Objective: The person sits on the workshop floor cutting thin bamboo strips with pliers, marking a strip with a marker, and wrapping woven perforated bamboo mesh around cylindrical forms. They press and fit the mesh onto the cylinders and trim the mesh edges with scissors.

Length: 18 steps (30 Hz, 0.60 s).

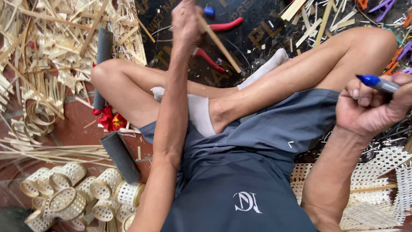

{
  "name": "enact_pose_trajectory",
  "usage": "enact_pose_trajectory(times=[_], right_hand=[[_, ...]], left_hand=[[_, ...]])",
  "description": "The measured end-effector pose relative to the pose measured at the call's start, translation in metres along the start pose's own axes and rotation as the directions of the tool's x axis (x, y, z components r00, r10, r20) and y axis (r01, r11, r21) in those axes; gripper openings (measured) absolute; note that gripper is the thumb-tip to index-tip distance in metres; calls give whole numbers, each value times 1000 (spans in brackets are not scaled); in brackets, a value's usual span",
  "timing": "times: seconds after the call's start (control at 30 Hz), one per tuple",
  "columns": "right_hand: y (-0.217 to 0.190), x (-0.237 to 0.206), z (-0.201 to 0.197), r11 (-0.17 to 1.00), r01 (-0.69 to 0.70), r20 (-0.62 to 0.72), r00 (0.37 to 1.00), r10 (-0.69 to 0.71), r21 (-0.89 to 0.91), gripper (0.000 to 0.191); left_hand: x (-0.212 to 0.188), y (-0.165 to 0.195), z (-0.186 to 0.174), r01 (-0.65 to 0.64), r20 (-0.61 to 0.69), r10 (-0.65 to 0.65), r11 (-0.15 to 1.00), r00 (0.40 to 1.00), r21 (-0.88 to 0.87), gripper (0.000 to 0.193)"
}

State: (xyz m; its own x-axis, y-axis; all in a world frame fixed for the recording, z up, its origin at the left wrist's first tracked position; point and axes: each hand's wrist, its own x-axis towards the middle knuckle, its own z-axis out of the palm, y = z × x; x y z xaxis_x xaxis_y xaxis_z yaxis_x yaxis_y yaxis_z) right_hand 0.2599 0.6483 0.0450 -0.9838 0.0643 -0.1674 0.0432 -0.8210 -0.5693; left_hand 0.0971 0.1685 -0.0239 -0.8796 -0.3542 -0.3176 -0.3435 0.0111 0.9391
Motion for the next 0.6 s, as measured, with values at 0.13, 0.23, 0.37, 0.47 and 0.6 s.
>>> enact_pose_trajectory(times=[0.13,0.23,0.37,0.47,0.6], right_hand=[[-16,-7,13,985,144,56,989,-139,-97,37],[-29,-21,30,903,352,66,936,-346,-246,37],[-26,-23,41,801,429,-58,867,-494,-418,25],[0,1,36,787,305,-21,928,-373,-537,19],[22,14,33,559,350,84,891,-446,-752,21]], left_hand=[[-34,32,-10,-104,106,229,743,968,-661,48],[-85,56,29,41,199,142,709,970,-704,41],[-180,42,140,390,522,-10,677,853,-624,30],[-206,21,178,458,560,-45,632,827,-625,32],[-204,7,182,457,543,-96,671,834,-584,33]])
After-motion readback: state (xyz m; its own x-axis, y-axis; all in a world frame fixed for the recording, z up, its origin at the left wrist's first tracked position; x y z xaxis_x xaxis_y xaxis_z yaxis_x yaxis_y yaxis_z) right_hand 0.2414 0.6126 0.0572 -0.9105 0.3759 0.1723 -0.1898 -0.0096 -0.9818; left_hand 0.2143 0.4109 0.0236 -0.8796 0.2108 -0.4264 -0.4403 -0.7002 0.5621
